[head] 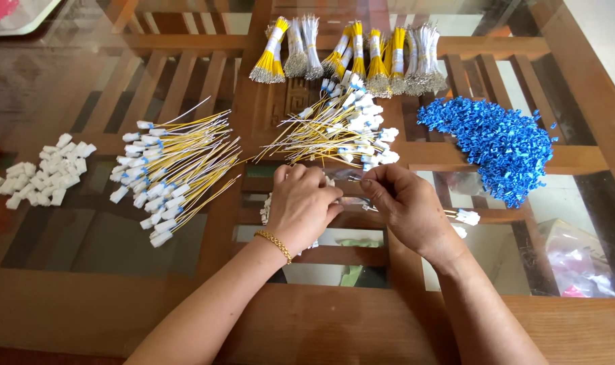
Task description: Attaching white plastic connectors to the ends of yellow wires.
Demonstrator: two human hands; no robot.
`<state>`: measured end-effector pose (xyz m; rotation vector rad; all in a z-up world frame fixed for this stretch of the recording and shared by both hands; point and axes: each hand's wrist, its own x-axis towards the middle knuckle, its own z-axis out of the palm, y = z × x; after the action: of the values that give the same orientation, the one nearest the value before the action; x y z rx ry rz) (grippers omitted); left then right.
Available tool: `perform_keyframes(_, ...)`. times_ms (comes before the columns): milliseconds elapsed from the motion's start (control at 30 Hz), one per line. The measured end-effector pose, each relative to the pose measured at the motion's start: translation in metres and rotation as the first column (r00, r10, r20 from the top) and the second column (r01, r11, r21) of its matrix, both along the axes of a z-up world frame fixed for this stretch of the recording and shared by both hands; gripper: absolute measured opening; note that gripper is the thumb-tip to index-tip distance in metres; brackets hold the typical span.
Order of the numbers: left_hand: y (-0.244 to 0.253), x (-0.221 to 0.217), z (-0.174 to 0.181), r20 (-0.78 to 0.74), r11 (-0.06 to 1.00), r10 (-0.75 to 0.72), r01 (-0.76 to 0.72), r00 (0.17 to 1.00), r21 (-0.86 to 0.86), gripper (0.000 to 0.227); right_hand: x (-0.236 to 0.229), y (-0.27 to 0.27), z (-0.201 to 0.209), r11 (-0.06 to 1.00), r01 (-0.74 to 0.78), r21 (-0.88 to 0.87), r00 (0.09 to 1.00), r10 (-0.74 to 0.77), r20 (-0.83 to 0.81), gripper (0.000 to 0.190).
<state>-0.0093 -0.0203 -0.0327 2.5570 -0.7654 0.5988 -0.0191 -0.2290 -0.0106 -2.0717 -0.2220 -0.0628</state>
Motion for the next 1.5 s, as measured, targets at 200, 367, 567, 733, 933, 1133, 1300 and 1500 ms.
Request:
perform_keyframes(200,-0.007,0.004,-0.001,-0.075,0.995,0.050,-0.043,0.996,0.087,0.007,0.004,-0.007,-0.003,0.995,0.072,0.065,0.994,-0.065,-0.093,0.022)
perform_keyframes(367,-0.008,0.002,-0.001,-0.060,0.994,0.030,-0.024,0.998,0.106,0.007,0.006,-0.009,-0.006,0.988,0.050,0.145,0.994,-0.036,-0.099,0.020)
perform_keyframes(567,-0.007,0.003,-0.002,-0.050,0.988,0.056,-0.048,0.997,0.147,0.005,0.005,-0.006,0.000,0.994,0.071,0.087,0.993,-0.062,-0.100,0.020)
perform_keyframes(733,-0.001,0.010,0.001,-0.047,0.994,-0.033,0.028,0.998,-0.107,0.008,0.003,-0.007,-0.001,0.990,0.063,0.129,0.989,-0.045,-0.142,0.023)
perform_keyframes(933,0.006,0.016,0.001,-0.551,0.662,-0.383,-0.196,0.742,-0.724,0.010,0.002,-0.007,-0.004,0.978,-0.009,0.207,0.976,0.054,-0.211,0.020)
perform_keyframes(1133,-0.004,0.012,-0.012,-0.341,0.188,-0.779,-0.323,0.525,-0.927,0.018,-0.001,-0.005,-0.001,0.941,-0.029,0.337,0.956,0.125,-0.266,0.016)
perform_keyframes(1300,-0.008,0.010,-0.019,-0.254,0.047,-0.873,-0.446,0.416,-0.894,0.019,-0.003,-0.003,0.001,0.939,0.033,0.343,0.946,0.081,-0.313,0.017)
perform_keyframes(1500,-0.008,0.007,-0.021,-0.273,0.021,-0.862,-0.508,0.427,-0.861,0.019,-0.003,-0.004,-0.007,0.962,0.002,0.274,0.979,0.054,-0.197,0.015)
